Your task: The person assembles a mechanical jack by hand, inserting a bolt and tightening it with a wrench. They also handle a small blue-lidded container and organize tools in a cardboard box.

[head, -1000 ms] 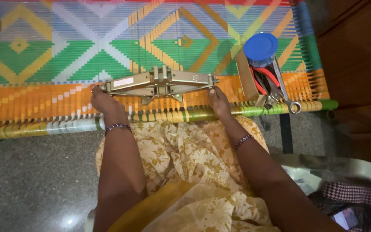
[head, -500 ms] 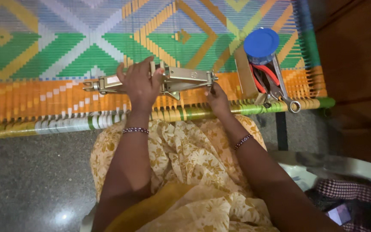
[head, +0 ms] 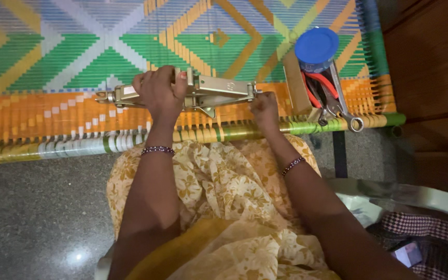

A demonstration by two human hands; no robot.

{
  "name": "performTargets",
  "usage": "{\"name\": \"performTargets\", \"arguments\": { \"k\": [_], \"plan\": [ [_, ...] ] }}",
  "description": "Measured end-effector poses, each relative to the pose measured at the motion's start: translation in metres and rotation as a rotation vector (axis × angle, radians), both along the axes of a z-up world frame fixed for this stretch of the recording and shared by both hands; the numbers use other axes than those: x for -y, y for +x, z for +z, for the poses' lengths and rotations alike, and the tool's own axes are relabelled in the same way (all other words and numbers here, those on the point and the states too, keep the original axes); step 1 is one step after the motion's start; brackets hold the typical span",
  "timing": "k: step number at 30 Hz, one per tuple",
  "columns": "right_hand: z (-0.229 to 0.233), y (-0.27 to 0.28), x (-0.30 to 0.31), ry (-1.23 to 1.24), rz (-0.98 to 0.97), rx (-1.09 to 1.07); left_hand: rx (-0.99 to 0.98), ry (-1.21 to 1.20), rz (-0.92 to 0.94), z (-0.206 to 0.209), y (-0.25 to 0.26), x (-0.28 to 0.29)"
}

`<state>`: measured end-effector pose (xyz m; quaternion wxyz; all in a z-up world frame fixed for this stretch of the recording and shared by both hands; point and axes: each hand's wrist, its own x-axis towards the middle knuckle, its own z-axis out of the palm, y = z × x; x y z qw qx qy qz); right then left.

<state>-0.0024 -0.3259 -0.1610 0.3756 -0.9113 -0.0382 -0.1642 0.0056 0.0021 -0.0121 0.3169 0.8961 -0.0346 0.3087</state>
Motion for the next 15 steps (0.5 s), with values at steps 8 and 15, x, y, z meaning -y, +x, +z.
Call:
{"name": "performTargets", "arguments": {
  "k": [8, 15],
  "plan": [
    [0.034, -0.01, -0.009, 0.133, -0.075, -0.314, 0.079, -0.073, 0.053, -0.004, 0.0, 0.001],
    [0.037, -0.004, -0.011, 0.623, 0.038, -0.573, 0.098, -0.148, 0.049, -0.01, -0.001, -0.013]
  ]
}}
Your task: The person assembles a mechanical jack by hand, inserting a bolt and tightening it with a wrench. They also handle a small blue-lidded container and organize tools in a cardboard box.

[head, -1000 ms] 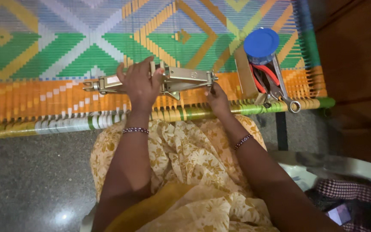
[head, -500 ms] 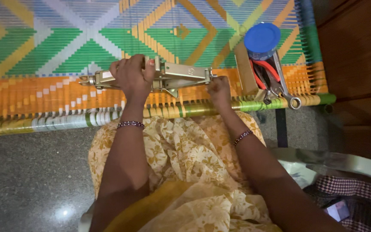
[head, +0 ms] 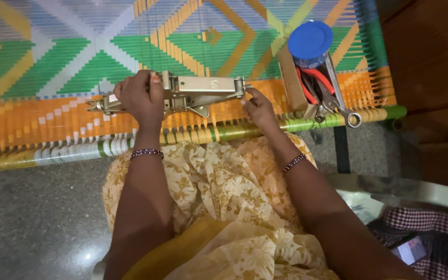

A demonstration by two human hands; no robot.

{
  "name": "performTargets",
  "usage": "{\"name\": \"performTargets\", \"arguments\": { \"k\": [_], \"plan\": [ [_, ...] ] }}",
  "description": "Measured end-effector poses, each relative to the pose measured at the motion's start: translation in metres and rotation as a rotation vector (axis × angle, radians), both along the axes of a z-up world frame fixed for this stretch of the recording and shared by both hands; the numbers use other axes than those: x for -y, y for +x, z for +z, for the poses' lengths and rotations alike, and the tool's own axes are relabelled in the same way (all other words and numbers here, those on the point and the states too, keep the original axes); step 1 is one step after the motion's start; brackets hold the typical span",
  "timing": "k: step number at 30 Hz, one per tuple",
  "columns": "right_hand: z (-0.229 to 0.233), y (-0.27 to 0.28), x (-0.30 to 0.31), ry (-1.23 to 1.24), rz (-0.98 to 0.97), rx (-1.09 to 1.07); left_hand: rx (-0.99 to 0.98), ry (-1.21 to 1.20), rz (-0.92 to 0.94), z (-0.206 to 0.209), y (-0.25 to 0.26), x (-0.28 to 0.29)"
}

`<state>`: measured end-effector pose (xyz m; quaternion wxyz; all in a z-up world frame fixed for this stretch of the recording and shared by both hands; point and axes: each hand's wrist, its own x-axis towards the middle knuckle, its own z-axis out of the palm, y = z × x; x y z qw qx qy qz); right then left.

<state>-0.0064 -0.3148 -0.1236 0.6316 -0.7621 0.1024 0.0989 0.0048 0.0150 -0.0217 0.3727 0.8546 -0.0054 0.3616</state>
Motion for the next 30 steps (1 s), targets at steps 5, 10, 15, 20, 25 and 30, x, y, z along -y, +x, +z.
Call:
{"name": "performTargets", "arguments": {
  "k": [5, 10, 15, 20, 25, 30],
  "plan": [
    [-0.017, 0.002, 0.002, -0.019, 0.044, 0.11, 0.019, -0.006, -0.018, -0.001, -0.002, 0.001],
    [-0.026, 0.012, 0.007, 0.311, 0.064, -0.015, 0.042, 0.012, -0.01, 0.0, -0.004, 0.011],
    [-0.01, 0.018, 0.012, 0.507, 0.021, 0.078, 0.034, 0.058, 0.013, 0.002, -0.007, 0.012],
    [0.013, 0.017, 0.012, 0.637, 0.031, 0.132, 0.02, 0.083, -0.029, 0.004, -0.012, 0.012],
    [0.025, 0.017, 0.023, 0.644, -0.009, 0.332, -0.023, 0.092, -0.051, 0.007, -0.008, 0.013],
    [0.018, 0.013, 0.026, 0.594, -0.075, 0.415, -0.022, 0.176, -0.004, 0.006, -0.004, 0.013]
  ]
}}
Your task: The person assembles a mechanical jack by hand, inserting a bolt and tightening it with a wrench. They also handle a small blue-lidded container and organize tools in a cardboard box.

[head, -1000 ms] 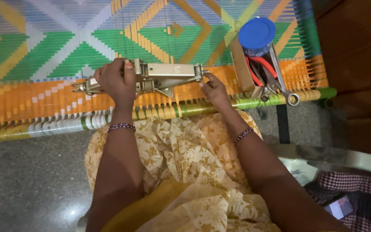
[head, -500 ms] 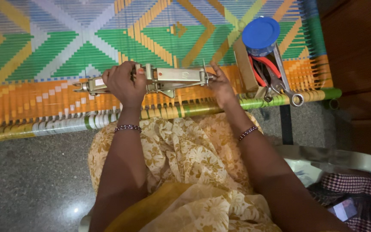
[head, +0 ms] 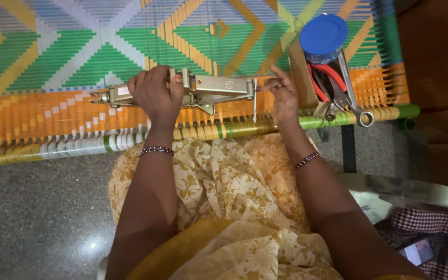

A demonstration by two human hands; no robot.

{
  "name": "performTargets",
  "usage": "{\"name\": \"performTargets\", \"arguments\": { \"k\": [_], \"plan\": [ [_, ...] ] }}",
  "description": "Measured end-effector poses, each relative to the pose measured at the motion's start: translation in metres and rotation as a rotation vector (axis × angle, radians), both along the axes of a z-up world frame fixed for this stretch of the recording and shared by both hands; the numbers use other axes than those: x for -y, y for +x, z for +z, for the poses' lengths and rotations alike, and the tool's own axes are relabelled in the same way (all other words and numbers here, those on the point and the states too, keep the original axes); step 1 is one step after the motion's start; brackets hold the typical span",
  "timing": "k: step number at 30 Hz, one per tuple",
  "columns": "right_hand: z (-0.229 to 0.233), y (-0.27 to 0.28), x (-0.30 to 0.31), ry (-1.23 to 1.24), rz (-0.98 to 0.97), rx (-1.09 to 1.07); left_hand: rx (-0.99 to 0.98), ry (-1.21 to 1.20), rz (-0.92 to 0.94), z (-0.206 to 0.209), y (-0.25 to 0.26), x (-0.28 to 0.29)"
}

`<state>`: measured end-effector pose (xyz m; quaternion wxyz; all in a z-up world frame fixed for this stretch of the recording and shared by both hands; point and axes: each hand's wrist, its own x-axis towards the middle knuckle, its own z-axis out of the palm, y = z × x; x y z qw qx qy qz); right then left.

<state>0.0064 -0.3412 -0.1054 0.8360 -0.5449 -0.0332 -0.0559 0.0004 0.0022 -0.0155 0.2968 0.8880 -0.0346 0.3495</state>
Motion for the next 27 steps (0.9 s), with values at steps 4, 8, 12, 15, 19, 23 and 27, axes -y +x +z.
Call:
{"name": "performTargets", "arguments": {
  "k": [4, 8, 12, 15, 19, 23, 27],
  "plan": [
    [-0.002, -0.002, -0.003, -0.229, -0.139, -0.234, -0.03, -0.048, 0.003, 0.0, 0.001, 0.002],
    [0.003, -0.007, -0.008, -0.301, -0.149, -0.312, -0.041, -0.054, 0.007, 0.0, 0.003, 0.002],
    [0.008, -0.008, -0.019, -0.453, -0.026, -0.498, -0.037, -0.079, 0.034, -0.001, 0.007, 0.002],
    [0.009, -0.01, -0.025, -0.522, 0.063, -0.447, -0.034, -0.079, 0.041, -0.001, 0.009, 0.001],
    [0.009, -0.012, -0.028, -0.52, 0.079, -0.4, -0.052, -0.075, 0.001, 0.001, 0.007, -0.003],
    [0.012, -0.012, -0.031, -0.462, 0.067, -0.395, -0.09, -0.157, -0.023, 0.0, 0.005, -0.008],
    [0.018, -0.015, -0.031, -0.442, 0.094, -0.301, -0.043, -0.186, -0.011, -0.007, 0.007, -0.013]
  ]
}}
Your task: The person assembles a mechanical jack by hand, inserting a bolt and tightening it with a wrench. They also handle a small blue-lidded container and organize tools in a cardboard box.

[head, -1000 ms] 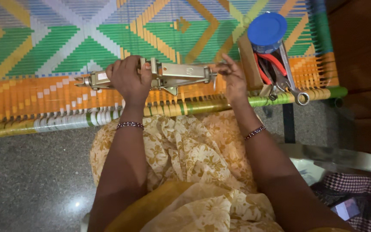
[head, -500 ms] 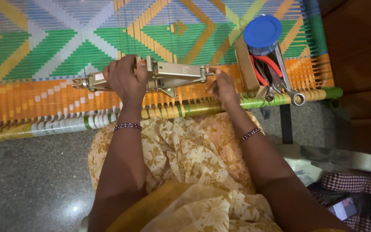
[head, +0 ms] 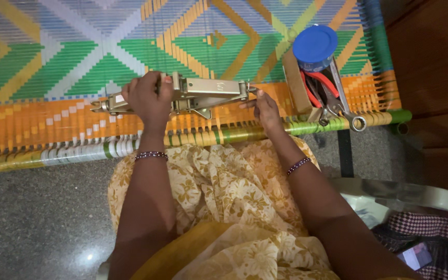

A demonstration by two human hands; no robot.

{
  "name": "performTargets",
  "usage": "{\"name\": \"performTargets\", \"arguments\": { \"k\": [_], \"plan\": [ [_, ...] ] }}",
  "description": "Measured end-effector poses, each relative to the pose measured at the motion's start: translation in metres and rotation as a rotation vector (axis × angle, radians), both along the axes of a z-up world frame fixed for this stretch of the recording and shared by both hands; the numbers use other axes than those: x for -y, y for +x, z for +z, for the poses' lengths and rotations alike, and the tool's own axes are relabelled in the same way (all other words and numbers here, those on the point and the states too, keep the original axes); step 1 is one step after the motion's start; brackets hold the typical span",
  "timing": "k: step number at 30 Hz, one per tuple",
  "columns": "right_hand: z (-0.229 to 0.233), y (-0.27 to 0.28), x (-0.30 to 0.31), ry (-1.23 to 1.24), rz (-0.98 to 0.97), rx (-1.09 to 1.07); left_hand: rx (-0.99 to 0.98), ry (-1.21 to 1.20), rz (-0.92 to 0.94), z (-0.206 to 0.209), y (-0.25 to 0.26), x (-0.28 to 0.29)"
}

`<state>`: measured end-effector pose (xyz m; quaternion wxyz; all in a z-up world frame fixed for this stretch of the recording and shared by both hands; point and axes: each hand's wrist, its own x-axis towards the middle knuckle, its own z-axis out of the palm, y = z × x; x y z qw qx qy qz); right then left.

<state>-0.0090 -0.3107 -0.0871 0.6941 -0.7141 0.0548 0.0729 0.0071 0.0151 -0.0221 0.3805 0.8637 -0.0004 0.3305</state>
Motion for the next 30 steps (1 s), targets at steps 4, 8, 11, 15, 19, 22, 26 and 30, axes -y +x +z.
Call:
{"name": "performTargets", "arguments": {
  "k": [4, 8, 11, 15, 19, 22, 26, 30],
  "plan": [
    [0.0, 0.0, 0.0, 0.016, 0.012, 0.05, -0.011, -0.004, 0.024, -0.008, 0.0, -0.009],
    [-0.007, 0.003, 0.001, -0.026, 0.013, 0.079, -0.012, -0.064, 0.026, -0.012, -0.01, -0.013],
    [-0.014, 0.006, 0.002, 0.01, 0.061, 0.105, -0.007, -0.045, 0.026, -0.012, -0.012, -0.013],
    [-0.02, 0.007, 0.003, -0.056, 0.086, 0.159, -0.011, -0.026, 0.028, -0.012, -0.015, -0.011],
    [-0.025, 0.007, 0.005, -0.393, 0.031, 0.162, 0.017, -0.025, 0.029, -0.011, -0.018, -0.006],
    [-0.029, 0.009, 0.004, -0.302, -0.005, 0.35, 0.0, 0.022, 0.021, -0.004, -0.024, -0.002],
    [-0.033, 0.013, 0.003, -0.22, 0.044, 0.47, -0.024, 0.07, 0.023, 0.014, -0.036, 0.014],
    [-0.034, 0.009, 0.005, -0.303, 0.019, 0.486, -0.198, 0.536, -0.087, 0.037, -0.047, 0.037]
  ]
}}
